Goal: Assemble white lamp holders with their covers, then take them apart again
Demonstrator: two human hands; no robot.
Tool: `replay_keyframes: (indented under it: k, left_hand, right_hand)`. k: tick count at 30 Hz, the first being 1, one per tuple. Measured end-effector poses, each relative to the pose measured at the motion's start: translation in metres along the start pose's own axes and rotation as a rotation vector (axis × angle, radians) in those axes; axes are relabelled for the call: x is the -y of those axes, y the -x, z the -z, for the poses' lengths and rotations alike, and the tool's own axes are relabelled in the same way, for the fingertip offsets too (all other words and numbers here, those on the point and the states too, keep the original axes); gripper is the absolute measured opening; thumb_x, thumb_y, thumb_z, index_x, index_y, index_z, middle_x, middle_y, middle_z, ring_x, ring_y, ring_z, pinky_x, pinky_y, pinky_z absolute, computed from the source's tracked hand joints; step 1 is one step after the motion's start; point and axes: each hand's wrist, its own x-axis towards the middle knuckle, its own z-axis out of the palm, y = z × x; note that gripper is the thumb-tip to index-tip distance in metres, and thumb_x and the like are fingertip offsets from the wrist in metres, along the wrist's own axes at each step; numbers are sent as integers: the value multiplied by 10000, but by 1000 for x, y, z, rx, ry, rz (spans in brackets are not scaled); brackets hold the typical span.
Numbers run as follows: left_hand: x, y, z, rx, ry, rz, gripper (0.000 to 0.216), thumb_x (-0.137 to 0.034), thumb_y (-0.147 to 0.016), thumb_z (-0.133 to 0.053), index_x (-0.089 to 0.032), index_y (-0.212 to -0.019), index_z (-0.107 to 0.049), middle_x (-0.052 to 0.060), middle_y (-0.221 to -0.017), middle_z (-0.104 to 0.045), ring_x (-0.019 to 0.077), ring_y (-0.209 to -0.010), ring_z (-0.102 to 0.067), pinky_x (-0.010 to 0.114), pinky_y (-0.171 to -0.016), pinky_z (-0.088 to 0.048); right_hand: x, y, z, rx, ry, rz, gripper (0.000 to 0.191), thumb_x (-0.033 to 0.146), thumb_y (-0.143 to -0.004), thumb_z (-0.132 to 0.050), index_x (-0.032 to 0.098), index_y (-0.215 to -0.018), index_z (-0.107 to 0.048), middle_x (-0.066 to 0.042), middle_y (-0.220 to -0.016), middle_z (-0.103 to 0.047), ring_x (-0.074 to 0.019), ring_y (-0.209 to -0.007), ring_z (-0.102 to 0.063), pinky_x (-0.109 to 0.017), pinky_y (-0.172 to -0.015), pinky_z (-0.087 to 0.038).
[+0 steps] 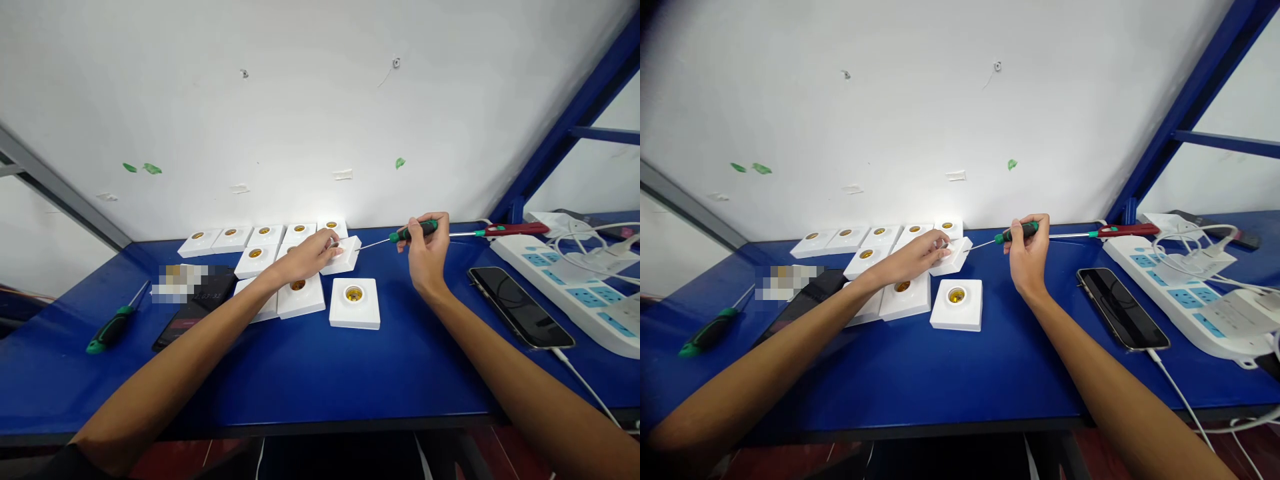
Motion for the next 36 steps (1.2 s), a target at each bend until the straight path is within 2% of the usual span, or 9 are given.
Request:
replay_keyframes:
  k: [6,9,13,16,21,26,30,33,36]
  left_hand:
    - [0,11,4,-1,118,29,251,-450,-1040,-406,-227,-1098,-507,15,-797,-564,186,-707,-568,325,-656,-467]
    - [0,13,4,-14,111,23,245,-435,-1047,-389,-227,-1110,-503,12,-791,-560,191,-710,-573,334,-671,-479]
    - [-1,11,-3,-45,25,-31,196,-393,-1023,-452,-220,-1083,-520,69,-1016,-594,232,-911,-600,391,-840,-488]
    - [-4,8,-9,-42,-35,-82,161,-361,-1016,-462,-216,-1048,-524,91,-1135,-584,259,-1044,-589,427,-961,-455]
    - [-5,5,-11,-41,-99,-81,186,-370,-1033,-433,-210,-1053,-525,103,-1153,-595,270,-1056,-600,427,-951,-470]
    - [-3,-4,-10,-46,-161,-30,267,-423,-1044,-443,-192,-1095,-565,110,-1155,-619,264,-1006,-632,403,-888,-494]
    - [1,-4,0,-64,-217,23,384,-534,-1033,-472,-205,-1198,-580,101,-1156,-643,261,-976,-647,384,-824,-509]
    - [8,7,18,-113,-296,64,434,-565,-1047,-418,-235,-1298,-548,102,-1264,-618,270,-1051,-634,415,-920,-496]
    - [20,22,35,-142,-403,153,443,-539,-1044,-395,-216,-1292,-568,139,-1298,-598,334,-1137,-606,492,-982,-465]
  right_hand:
    - [-12,-2,-1,84,-120,-101,357,469,-879,-762,277,-951,-469,55,-771,-674,-136,-663,-682,-274,-581,-563]
    - [-11,-3,-1,146,-67,-103,353,484,-891,-740,274,-944,-461,54,-778,-663,-126,-628,-652,-296,-613,-562]
    - [6,0,-2,209,160,74,205,327,-949,-672,269,-959,-475,37,-807,-602,-137,-685,-642,-312,-641,-528]
    - [20,6,-5,276,322,204,174,231,-937,-646,265,-950,-476,38,-810,-550,-136,-667,-592,-316,-611,-492]
    - [31,11,-8,344,437,329,165,188,-933,-608,261,-936,-460,51,-764,-515,-119,-600,-507,-310,-583,-474]
    - [27,11,-6,305,429,324,138,212,-950,-602,258,-942,-472,48,-772,-536,-124,-617,-539,-317,-599,-488]
    - [21,8,-2,181,382,256,124,241,-965,-600,255,-961,-477,41,-796,-569,-141,-661,-628,-327,-617,-504]
    - [19,4,-1,97,327,231,129,263,-972,-602,259,-965,-474,37,-831,-564,-145,-706,-666,-322,-629,-521]
    - [19,3,-1,71,295,223,132,276,-974,-608,263,-963,-477,42,-836,-547,-140,-723,-671,-316,-638,-528]
